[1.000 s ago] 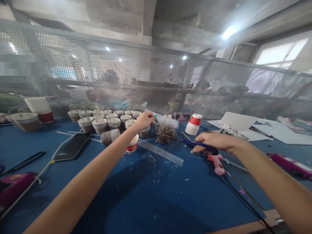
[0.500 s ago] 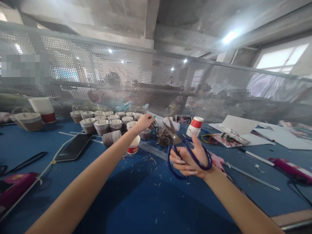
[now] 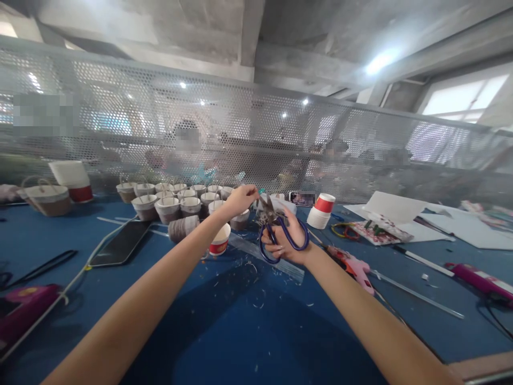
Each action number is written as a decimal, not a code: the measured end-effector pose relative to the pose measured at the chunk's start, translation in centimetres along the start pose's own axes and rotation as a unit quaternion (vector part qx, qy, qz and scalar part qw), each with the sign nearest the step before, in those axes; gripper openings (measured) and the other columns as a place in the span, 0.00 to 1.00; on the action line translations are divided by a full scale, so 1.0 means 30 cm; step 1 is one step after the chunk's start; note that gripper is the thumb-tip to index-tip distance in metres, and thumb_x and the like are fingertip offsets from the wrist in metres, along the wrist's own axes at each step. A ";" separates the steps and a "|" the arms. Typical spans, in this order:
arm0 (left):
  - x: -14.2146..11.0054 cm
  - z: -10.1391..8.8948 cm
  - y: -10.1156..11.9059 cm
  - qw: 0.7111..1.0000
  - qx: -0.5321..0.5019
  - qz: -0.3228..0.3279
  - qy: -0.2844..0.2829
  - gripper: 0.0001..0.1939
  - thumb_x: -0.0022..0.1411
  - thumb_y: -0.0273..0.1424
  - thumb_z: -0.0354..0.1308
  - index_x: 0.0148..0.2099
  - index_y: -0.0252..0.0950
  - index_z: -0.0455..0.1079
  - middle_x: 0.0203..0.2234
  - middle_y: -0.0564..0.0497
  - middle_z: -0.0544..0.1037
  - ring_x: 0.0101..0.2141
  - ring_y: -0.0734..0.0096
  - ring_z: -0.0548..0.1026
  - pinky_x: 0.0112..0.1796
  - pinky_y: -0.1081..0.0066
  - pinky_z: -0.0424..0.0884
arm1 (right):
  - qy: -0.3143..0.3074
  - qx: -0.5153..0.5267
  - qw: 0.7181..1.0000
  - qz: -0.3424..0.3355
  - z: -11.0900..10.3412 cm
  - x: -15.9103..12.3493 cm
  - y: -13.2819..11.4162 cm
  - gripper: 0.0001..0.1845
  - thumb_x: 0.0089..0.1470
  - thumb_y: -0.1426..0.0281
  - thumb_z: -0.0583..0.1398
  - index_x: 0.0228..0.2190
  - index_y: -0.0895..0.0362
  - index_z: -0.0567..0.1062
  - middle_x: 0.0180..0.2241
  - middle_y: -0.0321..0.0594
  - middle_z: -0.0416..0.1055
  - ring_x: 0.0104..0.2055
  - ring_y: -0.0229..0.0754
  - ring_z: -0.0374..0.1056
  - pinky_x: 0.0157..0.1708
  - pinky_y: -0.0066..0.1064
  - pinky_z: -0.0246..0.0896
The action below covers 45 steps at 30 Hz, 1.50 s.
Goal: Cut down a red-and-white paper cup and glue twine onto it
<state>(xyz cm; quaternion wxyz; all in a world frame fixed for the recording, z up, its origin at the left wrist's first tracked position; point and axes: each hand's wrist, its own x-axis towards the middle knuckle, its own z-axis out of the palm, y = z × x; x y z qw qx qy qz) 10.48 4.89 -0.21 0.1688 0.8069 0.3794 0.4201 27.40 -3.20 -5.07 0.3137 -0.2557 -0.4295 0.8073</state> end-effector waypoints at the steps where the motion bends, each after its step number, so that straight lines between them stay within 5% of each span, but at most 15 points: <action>1: 0.000 -0.001 0.001 1.000 -0.001 0.005 -0.005 0.10 0.56 0.27 0.50 0.23 0.35 0.61 0.17 0.58 0.61 0.24 0.77 0.60 0.28 0.75 0.56 | -0.005 0.005 1.000 -0.005 -0.011 0.007 -0.005 0.39 0.46 0.36 0.40 0.28 0.59 0.65 0.24 0.38 0.61 0.19 0.31 0.50 0.14 0.22 0.41; 16: -0.005 -0.035 0.068 0.997 -0.023 0.037 -0.059 0.09 0.54 0.26 0.51 0.22 0.34 0.61 0.16 0.59 0.59 0.22 0.78 0.59 0.27 0.75 0.56 | -0.018 -0.026 0.999 -0.023 -0.099 -0.027 0.006 0.42 0.45 0.35 0.39 0.30 0.61 0.66 0.27 0.40 0.61 0.23 0.34 0.53 0.16 0.23 0.44; 25: -0.023 -0.056 0.076 0.980 -0.044 0.081 -0.175 0.09 0.51 0.28 0.50 0.21 0.35 0.58 0.16 0.58 0.58 0.22 0.78 0.57 0.25 0.75 0.53 | -0.012 -0.013 0.999 -0.036 -0.098 -0.033 0.007 0.43 0.43 0.33 0.38 0.28 0.60 0.65 0.25 0.39 0.59 0.23 0.33 0.51 0.14 0.22 0.43; 31: -0.022 -0.057 0.071 0.984 -0.056 0.071 -0.151 0.12 0.57 0.30 0.49 0.22 0.35 0.58 0.17 0.57 0.57 0.22 0.78 0.57 0.26 0.75 0.55 | -0.014 0.010 1.000 -0.023 -0.105 -0.037 0.007 0.43 0.43 0.33 0.39 0.30 0.60 0.65 0.26 0.40 0.59 0.24 0.34 0.52 0.15 0.24 0.46; 38: -0.033 -0.065 0.061 0.965 -0.109 0.116 -0.211 0.07 0.54 0.28 0.53 0.25 0.34 0.66 0.39 0.50 0.71 0.41 0.73 0.68 0.42 0.74 0.63 | -0.012 0.023 0.999 -0.040 -0.099 -0.038 0.014 0.43 0.42 0.33 0.38 0.29 0.59 0.64 0.24 0.37 0.57 0.23 0.34 0.52 0.16 0.23 0.47; 41: -0.035 -0.053 0.043 0.944 -0.119 0.092 -0.293 0.07 0.56 0.29 0.52 0.28 0.34 0.69 0.29 0.52 0.73 0.32 0.74 0.69 0.35 0.74 0.64 | -0.012 0.032 0.998 -0.047 -0.099 -0.041 0.014 0.43 0.40 0.32 0.37 0.27 0.58 0.62 0.23 0.36 0.56 0.22 0.33 0.50 0.15 0.23 0.46; 45: -0.033 -0.033 0.025 0.939 -0.128 0.039 -0.318 0.07 0.53 0.24 0.51 0.27 0.34 0.69 0.23 0.54 0.72 0.24 0.78 0.66 0.27 0.77 0.62 | -0.017 0.048 0.997 -0.057 -0.107 -0.041 0.011 0.42 0.38 0.31 0.37 0.25 0.57 0.60 0.23 0.35 0.55 0.20 0.32 0.49 0.13 0.23 0.44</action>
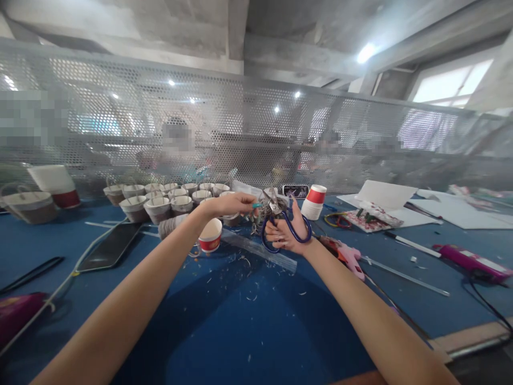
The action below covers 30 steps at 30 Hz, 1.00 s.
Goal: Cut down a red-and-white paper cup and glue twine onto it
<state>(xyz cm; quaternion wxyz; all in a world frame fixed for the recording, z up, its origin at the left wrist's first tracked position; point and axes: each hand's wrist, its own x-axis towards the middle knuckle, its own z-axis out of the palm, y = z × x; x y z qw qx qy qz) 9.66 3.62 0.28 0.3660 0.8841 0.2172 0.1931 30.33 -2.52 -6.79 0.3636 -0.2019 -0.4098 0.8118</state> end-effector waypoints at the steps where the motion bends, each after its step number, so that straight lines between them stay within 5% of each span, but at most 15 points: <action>1: 0.001 0.001 -0.003 1.000 -0.004 -0.011 0.002 0.07 0.52 0.23 0.50 0.26 0.34 0.68 0.23 0.54 0.72 0.24 0.78 0.66 0.26 0.78 0.61 | -0.002 0.001 1.000 -0.001 -0.003 0.001 0.000 0.42 0.37 0.30 0.37 0.25 0.57 0.60 0.23 0.35 0.55 0.20 0.32 0.48 0.12 0.22 0.43; 9: 0.014 0.001 -0.033 0.999 0.028 -0.021 0.023 0.07 0.52 0.24 0.50 0.23 0.35 0.65 0.21 0.54 0.70 0.25 0.76 0.67 0.29 0.76 0.64 | -0.050 -0.015 0.999 -0.016 0.002 0.004 0.001 0.42 0.37 0.30 0.38 0.23 0.57 0.60 0.20 0.33 0.54 0.18 0.29 0.45 0.10 0.20 0.39; 12: 0.016 -0.003 -0.041 0.998 0.039 0.002 0.056 0.09 0.52 0.25 0.53 0.21 0.35 0.63 0.30 0.50 0.72 0.39 0.70 0.70 0.42 0.71 0.65 | -0.051 -0.021 0.998 -0.025 0.027 -0.009 -0.007 0.43 0.37 0.30 0.37 0.24 0.57 0.61 0.21 0.34 0.55 0.18 0.30 0.46 0.11 0.21 0.40; 15: 0.003 -0.005 -0.041 0.994 0.018 0.040 0.095 0.08 0.52 0.27 0.54 0.22 0.35 0.65 0.47 0.47 0.69 0.56 0.64 0.60 0.53 0.67 0.56 | -0.054 -0.027 0.998 -0.030 0.052 -0.024 -0.015 0.43 0.39 0.31 0.38 0.25 0.58 0.62 0.22 0.35 0.56 0.19 0.31 0.47 0.11 0.22 0.40; 23: -0.013 -0.001 -0.051 0.991 -0.081 0.101 -0.029 0.07 0.50 0.25 0.55 0.21 0.36 0.67 0.48 0.48 0.70 0.59 0.63 0.56 0.54 0.67 0.55 | -0.092 -0.045 0.994 -0.031 0.079 -0.042 -0.019 0.44 0.42 0.33 0.36 0.26 0.60 0.64 0.22 0.34 0.53 0.19 0.29 0.44 0.11 0.21 0.37; 30: 0.011 0.025 -0.047 0.990 -0.081 0.078 -0.083 0.03 0.43 0.25 0.61 0.21 0.34 0.71 0.44 0.48 0.68 0.52 0.62 0.61 0.50 0.68 0.58 | -0.134 -0.058 0.989 0.003 0.116 -0.060 -0.023 0.42 0.46 0.36 0.36 0.29 0.62 0.64 0.25 0.38 0.55 0.23 0.33 0.49 0.11 0.21 0.40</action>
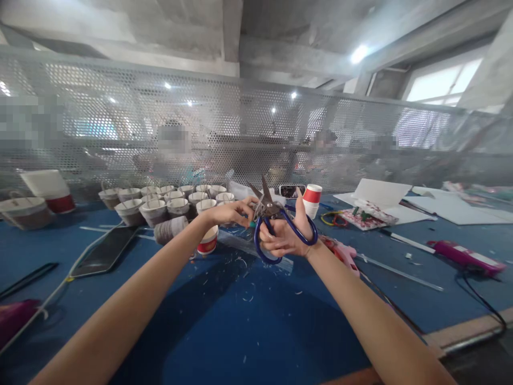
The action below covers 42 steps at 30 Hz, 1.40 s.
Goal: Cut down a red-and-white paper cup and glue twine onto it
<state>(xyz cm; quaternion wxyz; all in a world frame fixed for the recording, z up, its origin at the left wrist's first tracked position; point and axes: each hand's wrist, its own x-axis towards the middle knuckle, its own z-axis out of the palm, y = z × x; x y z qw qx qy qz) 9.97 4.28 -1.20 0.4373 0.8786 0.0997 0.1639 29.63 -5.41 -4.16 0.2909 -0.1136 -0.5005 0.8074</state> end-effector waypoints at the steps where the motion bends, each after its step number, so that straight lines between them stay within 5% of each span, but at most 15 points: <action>1: 0.004 0.004 -0.003 1.000 -0.016 0.006 -0.002 0.03 0.43 0.26 0.61 0.21 0.34 0.71 0.43 0.48 0.68 0.51 0.62 0.61 0.49 0.68 0.58 | -0.005 0.001 1.000 0.003 0.006 0.001 0.001 0.43 0.46 0.36 0.36 0.29 0.62 0.65 0.25 0.38 0.55 0.23 0.33 0.49 0.12 0.22 0.41; 10: 0.000 0.017 -0.039 0.967 -0.221 0.061 0.109 0.05 0.45 0.26 0.60 0.21 0.32 0.68 0.49 0.50 0.64 0.37 0.72 0.66 0.36 0.71 0.61 | 0.026 0.064 0.997 -0.029 0.011 -0.001 0.001 0.35 0.53 0.41 0.39 0.30 0.60 0.63 0.24 0.36 0.54 0.23 0.33 0.46 0.15 0.21 0.44; 15: -0.022 -0.028 -0.007 0.946 -0.202 0.111 0.227 0.05 0.48 0.27 0.60 0.24 0.34 0.67 0.43 0.50 0.67 0.45 0.69 0.65 0.46 0.70 0.58 | 0.032 0.080 0.995 -0.056 -0.007 -0.001 0.000 0.32 0.54 0.43 0.39 0.29 0.59 0.62 0.22 0.34 0.53 0.22 0.33 0.44 0.18 0.23 0.48; 19: -0.024 -0.023 0.040 0.937 -0.230 0.152 0.215 0.08 0.52 0.29 0.58 0.25 0.34 0.61 0.43 0.49 0.69 0.48 0.68 0.66 0.49 0.67 0.58 | 0.029 0.074 0.995 -0.053 -0.007 0.011 0.012 0.34 0.52 0.40 0.40 0.29 0.59 0.62 0.23 0.34 0.54 0.22 0.32 0.44 0.18 0.23 0.47; 22: -0.003 -0.001 0.058 0.929 -0.262 0.145 0.216 0.10 0.58 0.32 0.54 0.28 0.36 0.56 0.29 0.52 0.72 0.38 0.71 0.71 0.43 0.69 0.63 | 0.033 0.060 0.997 -0.048 0.003 0.019 0.019 0.36 0.50 0.39 0.40 0.30 0.59 0.63 0.24 0.34 0.55 0.22 0.32 0.44 0.17 0.22 0.46; 26: 0.044 0.006 0.048 0.916 -0.159 0.109 0.352 0.11 0.63 0.30 0.46 0.27 0.37 0.52 0.17 0.60 0.60 0.20 0.79 0.63 0.29 0.76 0.60 | 0.047 0.026 0.997 -0.049 0.006 0.026 0.028 0.40 0.48 0.37 0.36 0.30 0.60 0.64 0.25 0.37 0.56 0.23 0.33 0.46 0.18 0.23 0.44; 31: 0.063 0.009 0.036 0.891 0.071 -0.053 0.446 0.10 0.62 0.25 0.46 0.28 0.38 0.52 0.18 0.59 0.58 0.21 0.77 0.60 0.28 0.74 0.57 | 0.049 -0.027 0.997 -0.048 -0.006 0.049 0.057 0.49 0.38 0.31 0.30 0.32 0.59 0.65 0.26 0.40 0.60 0.24 0.35 0.50 0.18 0.27 0.41; 35: 0.049 0.025 0.038 0.888 0.145 -0.101 0.425 0.09 0.59 0.31 0.54 0.38 0.38 0.55 0.23 0.56 0.64 0.28 0.70 0.67 0.35 0.70 0.60 | 0.050 -0.044 0.997 -0.048 -0.019 0.060 0.072 0.54 0.30 0.29 0.27 0.32 0.58 0.65 0.25 0.40 0.60 0.23 0.35 0.50 0.17 0.27 0.39; 38: 0.038 0.033 0.033 0.923 0.088 -0.124 0.353 0.31 0.52 0.43 0.61 0.50 0.33 0.50 0.26 0.53 0.68 0.29 0.69 0.69 0.35 0.68 0.63 | 0.046 -0.053 0.996 -0.051 -0.029 0.057 0.071 0.55 0.28 0.29 0.26 0.32 0.58 0.65 0.26 0.40 0.61 0.22 0.35 0.50 0.18 0.28 0.40; 42: 0.026 0.034 0.021 0.940 0.046 -0.110 0.319 0.51 0.41 0.43 0.68 0.58 0.32 0.42 0.36 0.45 0.71 0.37 0.65 0.71 0.40 0.66 0.66 | 0.045 -0.062 0.996 -0.053 -0.021 0.058 0.071 0.55 0.28 0.30 0.25 0.31 0.59 0.65 0.25 0.40 0.60 0.23 0.35 0.52 0.17 0.28 0.42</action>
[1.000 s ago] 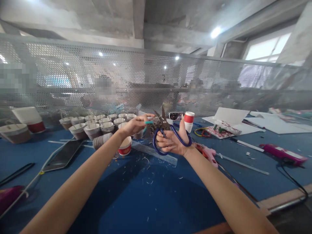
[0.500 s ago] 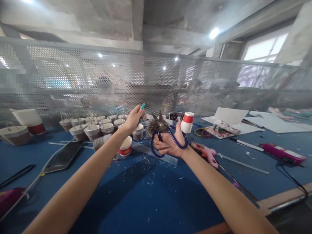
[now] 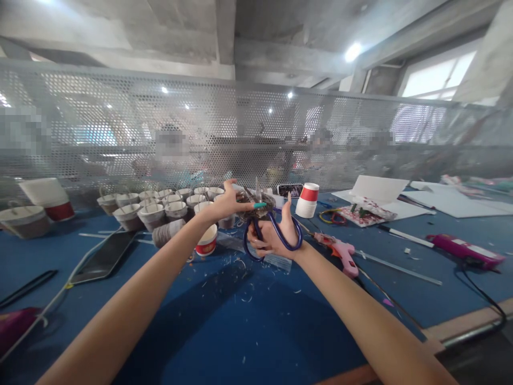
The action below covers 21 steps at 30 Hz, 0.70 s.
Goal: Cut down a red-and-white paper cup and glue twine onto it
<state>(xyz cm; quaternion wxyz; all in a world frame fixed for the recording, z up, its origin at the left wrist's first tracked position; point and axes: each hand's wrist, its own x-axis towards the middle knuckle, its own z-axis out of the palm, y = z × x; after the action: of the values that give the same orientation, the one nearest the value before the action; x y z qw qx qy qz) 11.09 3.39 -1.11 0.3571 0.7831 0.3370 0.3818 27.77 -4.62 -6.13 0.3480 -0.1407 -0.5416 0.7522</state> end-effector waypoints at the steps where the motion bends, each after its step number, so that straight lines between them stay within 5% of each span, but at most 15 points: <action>1: -0.001 -0.002 -0.002 1.000 -0.008 0.004 -0.008 0.50 0.40 0.42 0.68 0.59 0.32 0.45 0.38 0.45 0.72 0.39 0.65 0.71 0.41 0.66 0.66 | 0.001 -0.002 1.000 -0.002 0.006 0.001 0.000 0.55 0.28 0.30 0.25 0.30 0.58 0.65 0.25 0.40 0.60 0.23 0.35 0.52 0.18 0.28 0.43; 5: -0.001 -0.010 -0.002 0.992 -0.040 0.007 -0.121 0.28 0.44 0.37 0.66 0.47 0.32 0.65 0.35 0.45 0.75 0.35 0.67 0.72 0.38 0.67 0.67 | 0.007 -0.009 1.000 0.004 0.030 0.003 -0.006 0.54 0.28 0.30 0.25 0.27 0.58 0.65 0.23 0.38 0.58 0.22 0.35 0.51 0.17 0.28 0.43; 9: 0.005 -0.017 -0.009 0.984 -0.034 0.030 -0.172 0.14 0.46 0.34 0.64 0.36 0.32 0.71 0.28 0.50 0.75 0.28 0.74 0.70 0.32 0.71 0.65 | 0.011 0.003 1.000 0.011 0.028 -0.008 -0.016 0.53 0.29 0.30 0.25 0.26 0.58 0.64 0.22 0.36 0.56 0.21 0.33 0.49 0.16 0.27 0.43; 21: 0.006 -0.040 -0.028 0.980 -0.047 0.006 -0.196 0.14 0.38 0.35 0.68 0.25 0.32 0.70 0.16 0.59 0.65 0.19 0.81 0.59 0.22 0.76 0.56 | -0.011 0.012 0.999 0.035 0.021 -0.016 -0.023 0.52 0.28 0.30 0.25 0.25 0.58 0.63 0.19 0.32 0.54 0.16 0.29 0.42 0.10 0.23 0.43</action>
<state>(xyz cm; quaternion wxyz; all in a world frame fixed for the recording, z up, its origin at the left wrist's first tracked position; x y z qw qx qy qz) 9.95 4.35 -1.19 0.4504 0.8268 0.2379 0.2386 28.01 -5.29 -5.33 0.3168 -0.1468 -0.5310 0.7721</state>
